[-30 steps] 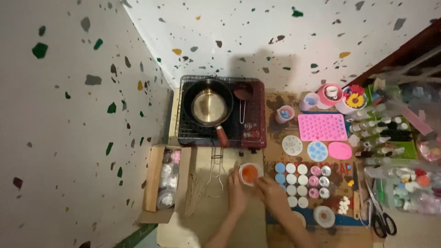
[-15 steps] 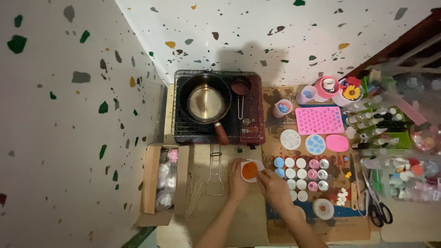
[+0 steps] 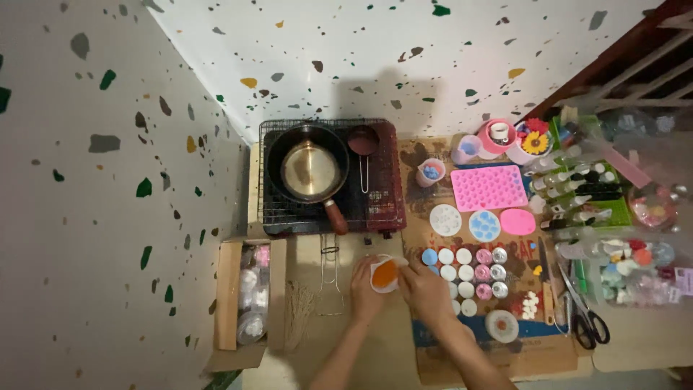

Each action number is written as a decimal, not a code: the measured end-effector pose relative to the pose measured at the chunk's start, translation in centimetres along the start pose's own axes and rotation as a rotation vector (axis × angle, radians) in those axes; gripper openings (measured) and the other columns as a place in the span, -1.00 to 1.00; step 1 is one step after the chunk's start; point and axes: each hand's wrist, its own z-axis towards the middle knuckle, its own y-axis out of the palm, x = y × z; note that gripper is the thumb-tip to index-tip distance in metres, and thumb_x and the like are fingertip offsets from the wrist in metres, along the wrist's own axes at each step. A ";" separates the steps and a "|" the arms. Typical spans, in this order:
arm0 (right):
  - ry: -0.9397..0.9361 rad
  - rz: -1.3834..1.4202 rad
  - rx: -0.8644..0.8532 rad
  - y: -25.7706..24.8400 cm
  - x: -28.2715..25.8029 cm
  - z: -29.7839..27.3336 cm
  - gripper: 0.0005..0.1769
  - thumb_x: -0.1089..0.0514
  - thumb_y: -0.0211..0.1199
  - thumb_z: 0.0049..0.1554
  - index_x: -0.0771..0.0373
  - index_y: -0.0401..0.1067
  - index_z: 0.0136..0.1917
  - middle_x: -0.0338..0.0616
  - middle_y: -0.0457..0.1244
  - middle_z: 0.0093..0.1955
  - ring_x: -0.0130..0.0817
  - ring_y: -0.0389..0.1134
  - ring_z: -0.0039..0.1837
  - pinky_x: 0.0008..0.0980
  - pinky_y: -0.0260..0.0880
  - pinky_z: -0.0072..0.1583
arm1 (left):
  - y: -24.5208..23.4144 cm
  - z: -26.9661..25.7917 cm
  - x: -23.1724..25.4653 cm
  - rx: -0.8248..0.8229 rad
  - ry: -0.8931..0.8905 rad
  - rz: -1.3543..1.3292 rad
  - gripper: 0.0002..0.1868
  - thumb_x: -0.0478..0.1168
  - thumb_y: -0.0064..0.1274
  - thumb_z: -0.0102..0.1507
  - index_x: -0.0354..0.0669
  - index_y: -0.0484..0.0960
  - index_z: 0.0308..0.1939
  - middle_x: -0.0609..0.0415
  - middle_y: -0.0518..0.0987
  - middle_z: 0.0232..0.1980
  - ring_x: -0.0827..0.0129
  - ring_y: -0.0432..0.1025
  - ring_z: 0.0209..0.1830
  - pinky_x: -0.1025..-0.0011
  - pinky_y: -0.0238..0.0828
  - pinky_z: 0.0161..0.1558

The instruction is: Pouring melted wax into a mold and refilling a melting pot with wax flakes.

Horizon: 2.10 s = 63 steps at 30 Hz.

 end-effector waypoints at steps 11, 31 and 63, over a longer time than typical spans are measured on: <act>-0.093 0.180 -0.077 -19.3 -1.7 2.5 -0.62 0.19 0.32 0.00 0.02 0.60 0.12 -0.37 0.39 -0.02 -0.40 0.41 -0.23 -0.42 0.39 -0.22 | -6.7 4.2 17.9 -0.228 0.129 -0.359 -0.18 -0.22 0.48 -0.07 -0.09 0.41 0.23 0.03 0.55 0.18 0.20 0.52 0.11 0.27 0.47 0.11; 0.097 0.092 0.180 -41.6 -2.7 -5.3 -0.78 0.22 0.31 0.01 0.33 0.63 -0.07 -0.18 0.48 -0.21 -0.39 0.30 -0.47 -0.44 0.33 -0.34 | -1.2 4.3 39.8 -0.218 0.796 -0.554 -0.40 -0.25 0.44 -0.08 -0.30 0.58 0.00 -0.06 0.57 0.04 0.09 0.55 -0.03 0.26 0.56 0.00; 0.302 0.002 0.259 -35.5 -0.2 -17.1 -0.76 0.23 0.38 -0.11 0.16 0.63 -0.10 -0.33 0.44 -0.24 -0.47 0.27 -0.46 -0.47 0.31 -0.35 | 3.6 -5.4 35.8 -0.436 0.537 -0.620 -0.20 -0.24 0.49 -0.08 -0.09 0.41 0.18 0.06 0.55 0.09 0.21 0.54 0.03 0.32 0.48 0.05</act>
